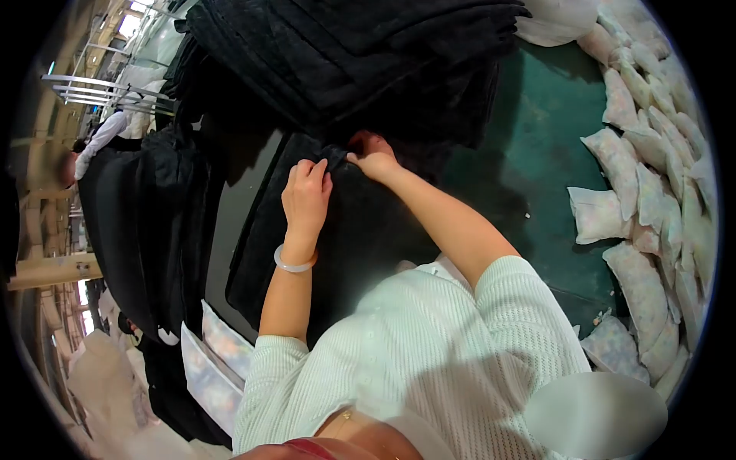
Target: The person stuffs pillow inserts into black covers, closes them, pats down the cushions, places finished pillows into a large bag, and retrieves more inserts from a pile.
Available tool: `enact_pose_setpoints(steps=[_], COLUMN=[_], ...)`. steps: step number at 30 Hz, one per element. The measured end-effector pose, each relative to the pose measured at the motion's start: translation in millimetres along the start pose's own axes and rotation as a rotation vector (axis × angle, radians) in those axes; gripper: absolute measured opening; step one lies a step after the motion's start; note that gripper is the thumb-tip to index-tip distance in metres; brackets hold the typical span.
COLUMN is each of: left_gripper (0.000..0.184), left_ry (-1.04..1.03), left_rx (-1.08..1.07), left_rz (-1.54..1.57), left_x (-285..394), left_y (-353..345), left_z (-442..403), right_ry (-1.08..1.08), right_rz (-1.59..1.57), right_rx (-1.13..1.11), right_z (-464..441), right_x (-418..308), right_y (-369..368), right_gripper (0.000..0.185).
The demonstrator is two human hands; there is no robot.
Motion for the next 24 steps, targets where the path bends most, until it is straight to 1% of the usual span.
enact_pose_setpoints(steps=[1,2,4,6,8,9,10,11,12,13,14,16,17,18,19,20,22,23,24], left_gripper=[0.025,0.025,0.018,0.019,0.023,0.035,0.042,0.048,0.056,0.062,0.062,0.061,0.056,0.056,0.053,0.05,0.04,0.037,0.034], left_ry=[-0.042,-0.032,-0.263,-0.211,-0.05,0.06,0.108,0.209,0.381,0.552,0.708,0.882,0.926,0.992,0.994,0.985,0.823,0.766,0.707], left_rx=[0.006,-0.005,-0.139,-0.245,-0.088,-0.019,-0.036,-0.094,-0.14,-0.222,-0.23,-0.179,-0.144,-0.137,-0.073,-0.004,0.038,0.053,0.065], left_rz=[-0.03,-0.043,0.002,0.105,0.101,0.026,-0.094,-0.133,-0.172,-0.182,-0.201,-0.271,-0.32,-0.35,-0.314,-0.277,-0.438,-0.461,-0.478], left_x=[1,1,17,26,15,5,2,-8,-19,-36,-39,-31,-22,-19,-23,-28,-32,-37,-45], left_y=[-2,-4,-13,-14,15,31,52,66,77,80,90,106,114,120,125,129,141,143,145], left_z=[-1,-2,2,15,20,32,40,60,92,138,176,241,260,273,281,285,267,264,265], right_ry=[0.138,0.138,0.219,0.246,0.308,0.311,0.299,0.33,0.356,0.436,0.529,0.708,0.819,0.927,0.996,1.017,1.124,1.149,1.183], right_rz=[0.244,0.231,0.425,0.458,0.17,0.035,-0.044,-0.043,-0.046,-0.003,0.03,-0.013,-0.031,-0.052,-0.033,-0.054,0.206,0.266,0.28], right_rx=[0.089,0.073,0.13,0.099,0.056,-0.03,-0.1,-0.082,-0.076,-0.029,0.011,-0.128,-0.174,-0.208,-0.28,-0.32,-0.512,-0.625,-0.629], right_z=[1,0,1,-8,-9,-12,-9,-5,3,12,20,41,50,60,63,66,75,80,89], right_x=[-11,-13,-24,-22,-13,-3,-7,-10,-14,-23,-38,-92,-121,-145,-158,-165,-174,-164,-161], right_y=[0,-5,-8,-6,1,5,13,19,20,23,24,18,13,5,-10,-23,-56,-70,-83], right_gripper=[0.036,0.036,0.033,0.031,0.03,0.03,0.03,0.028,0.027,0.026,0.026,0.026,0.026,0.026,0.03,0.03,0.038,0.045,0.045])
Point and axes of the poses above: each hand's wrist, its own z-axis away from the middle knuckle, its own y-axis out of the back of the hand, x = y × z, the point moved 6 cm from there along -z, towards the middle knuckle, and after that the axes turned 2 degrees about -z, right-handed, at the moved point
